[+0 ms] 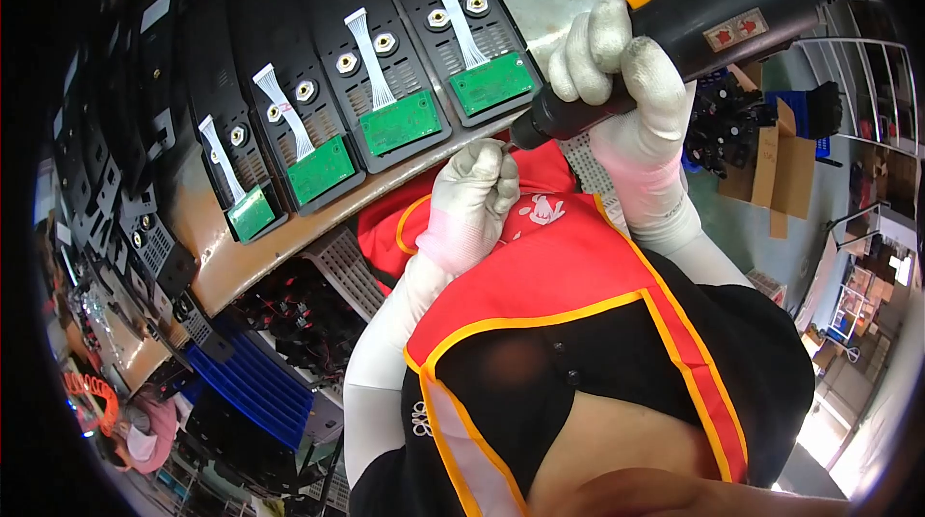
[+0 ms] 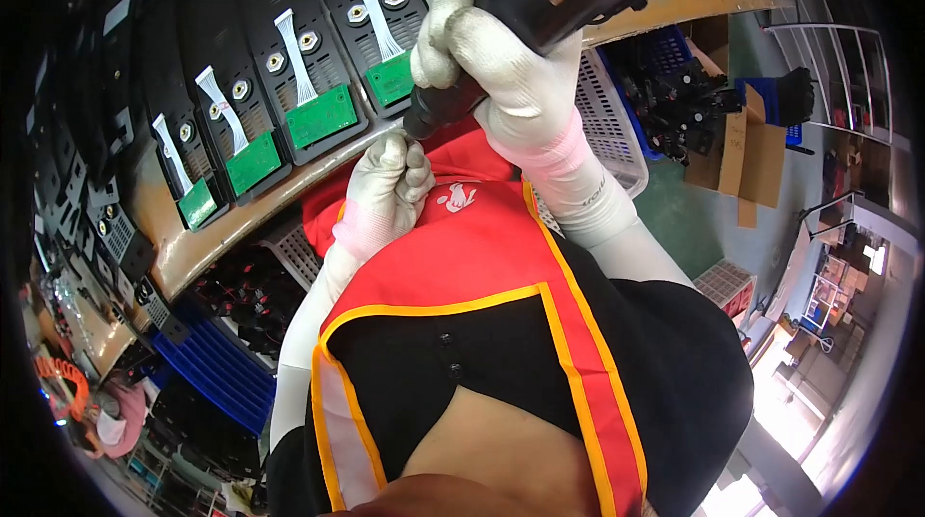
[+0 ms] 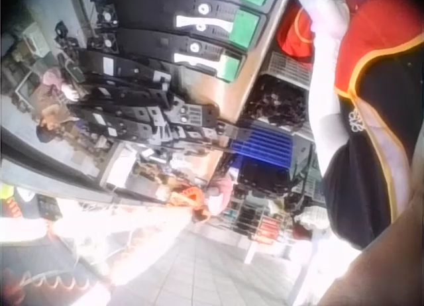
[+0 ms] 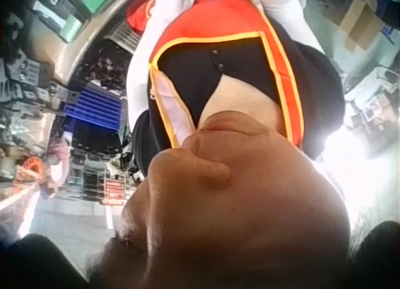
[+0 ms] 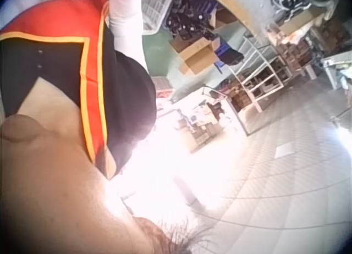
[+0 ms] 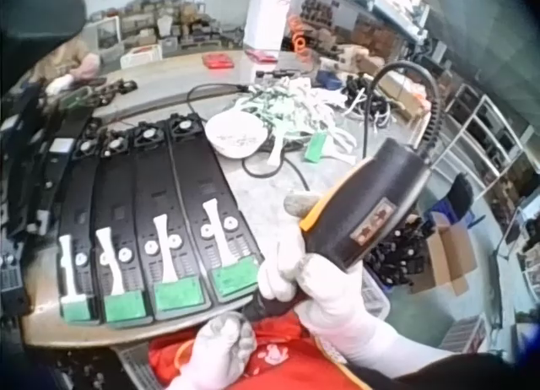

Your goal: The person assembles electronic components by driving screws into a metal housing using an electric screwdriver.

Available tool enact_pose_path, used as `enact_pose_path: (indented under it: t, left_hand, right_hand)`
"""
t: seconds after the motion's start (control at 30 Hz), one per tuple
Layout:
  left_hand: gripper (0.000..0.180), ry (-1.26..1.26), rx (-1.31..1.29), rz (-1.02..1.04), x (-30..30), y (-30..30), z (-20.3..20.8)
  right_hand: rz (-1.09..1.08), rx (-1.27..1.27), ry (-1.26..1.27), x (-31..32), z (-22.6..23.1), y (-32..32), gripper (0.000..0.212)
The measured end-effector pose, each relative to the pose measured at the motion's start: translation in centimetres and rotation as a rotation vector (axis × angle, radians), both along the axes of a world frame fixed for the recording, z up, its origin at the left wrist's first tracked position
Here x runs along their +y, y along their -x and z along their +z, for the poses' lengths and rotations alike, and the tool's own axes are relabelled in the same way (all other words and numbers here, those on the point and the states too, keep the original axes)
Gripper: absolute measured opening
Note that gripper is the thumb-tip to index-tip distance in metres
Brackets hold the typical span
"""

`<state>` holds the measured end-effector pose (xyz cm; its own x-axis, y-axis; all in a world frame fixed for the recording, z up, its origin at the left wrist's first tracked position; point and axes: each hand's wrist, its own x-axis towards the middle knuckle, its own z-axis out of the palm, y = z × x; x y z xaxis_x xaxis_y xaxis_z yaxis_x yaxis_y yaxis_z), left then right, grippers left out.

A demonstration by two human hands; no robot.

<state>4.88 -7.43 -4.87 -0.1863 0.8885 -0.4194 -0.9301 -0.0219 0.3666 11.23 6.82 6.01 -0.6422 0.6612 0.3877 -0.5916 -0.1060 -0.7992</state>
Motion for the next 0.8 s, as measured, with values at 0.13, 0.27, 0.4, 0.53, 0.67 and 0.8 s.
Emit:
enact_pose_path:
  t: [0.13,0.27,0.4,0.53,0.67,0.8]
  left_hand:
    - [0.036,0.079,0.066,-0.038,0.6,0.1,1.6]
    - [0.033,0.216,0.185,0.068,-0.1,0.4,1.8]
    - [0.033,0.22,0.14,0.084,1.0,0.8,1.9]
    - [0.034,0.182,0.087,0.164,2.3,0.4,1.5]
    - [0.033,0.17,0.075,0.214,2.9,-0.1,1.0]
    - [0.037,0.221,0.09,0.219,3.4,-0.1,1.0]
  right_hand:
    - [-0.026,-0.014,-0.014,1.2,-0.3,-0.7,0.051]
    - [-0.026,0.057,0.034,3.5,-0.6,-0.5,0.023]
    - [-0.078,0.076,-0.007,4.9,0.0,0.6,0.021]
    - [-0.16,0.006,0.223,4.0,1.2,2.7,0.039]
    - [-0.117,-0.139,0.279,4.4,0.7,3.5,0.024]
    - [0.02,0.067,-0.032,5.8,-1.0,5.5,0.023]
